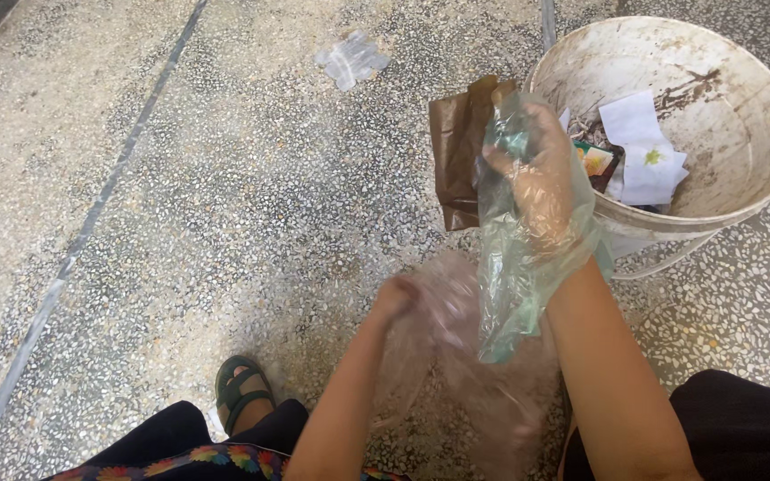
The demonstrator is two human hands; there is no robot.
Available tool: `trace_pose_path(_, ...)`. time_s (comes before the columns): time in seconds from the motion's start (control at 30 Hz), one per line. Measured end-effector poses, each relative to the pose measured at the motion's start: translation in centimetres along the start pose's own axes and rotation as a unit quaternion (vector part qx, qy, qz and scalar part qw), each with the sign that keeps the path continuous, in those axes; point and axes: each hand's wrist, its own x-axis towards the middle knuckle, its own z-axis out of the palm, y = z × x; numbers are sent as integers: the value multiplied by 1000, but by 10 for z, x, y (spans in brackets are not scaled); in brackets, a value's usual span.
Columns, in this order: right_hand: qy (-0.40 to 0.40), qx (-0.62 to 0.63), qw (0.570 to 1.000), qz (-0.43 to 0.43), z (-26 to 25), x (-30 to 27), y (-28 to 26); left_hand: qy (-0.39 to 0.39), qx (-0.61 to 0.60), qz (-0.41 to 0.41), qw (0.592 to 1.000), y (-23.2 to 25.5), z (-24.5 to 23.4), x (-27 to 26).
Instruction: The person sorts through trash in a white bucket, picking up items with a gloved hand and placing some into a clear plastic bag while leaving others in the bucket.
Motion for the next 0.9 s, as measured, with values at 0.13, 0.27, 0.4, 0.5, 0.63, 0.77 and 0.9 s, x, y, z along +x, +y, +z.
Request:
trace_pose_path(0.13,-24,1,996,81,-1,-7,18,249,-250,-144,925,34,-81,27)
trace_pose_path(0.27,-45,65,990,116,16,-14,76,247,-431,-56,866,62,-136,12)
trace_pose_path(0.4,-128,-48,974,182,22,-27,121,276,-363,-110,883,80,-139,4)
trace_pose_path(0.5,-162,-252,933,201,26,-49,163,443,10,45,895,106,-126,-22)
trace_pose_path(0.63,-94,-301,937,149,30,-84,274,432,292,82,849,171,-121,-70)
trace_pose_path(0.77,-49,-273,958,74,21,-104,373,213,395,-61,892,216,-127,-87)
trace_pose_path(0.9,-35,-329,935,128,11,-105,396,67,483,-213,847,204,-120,-87)
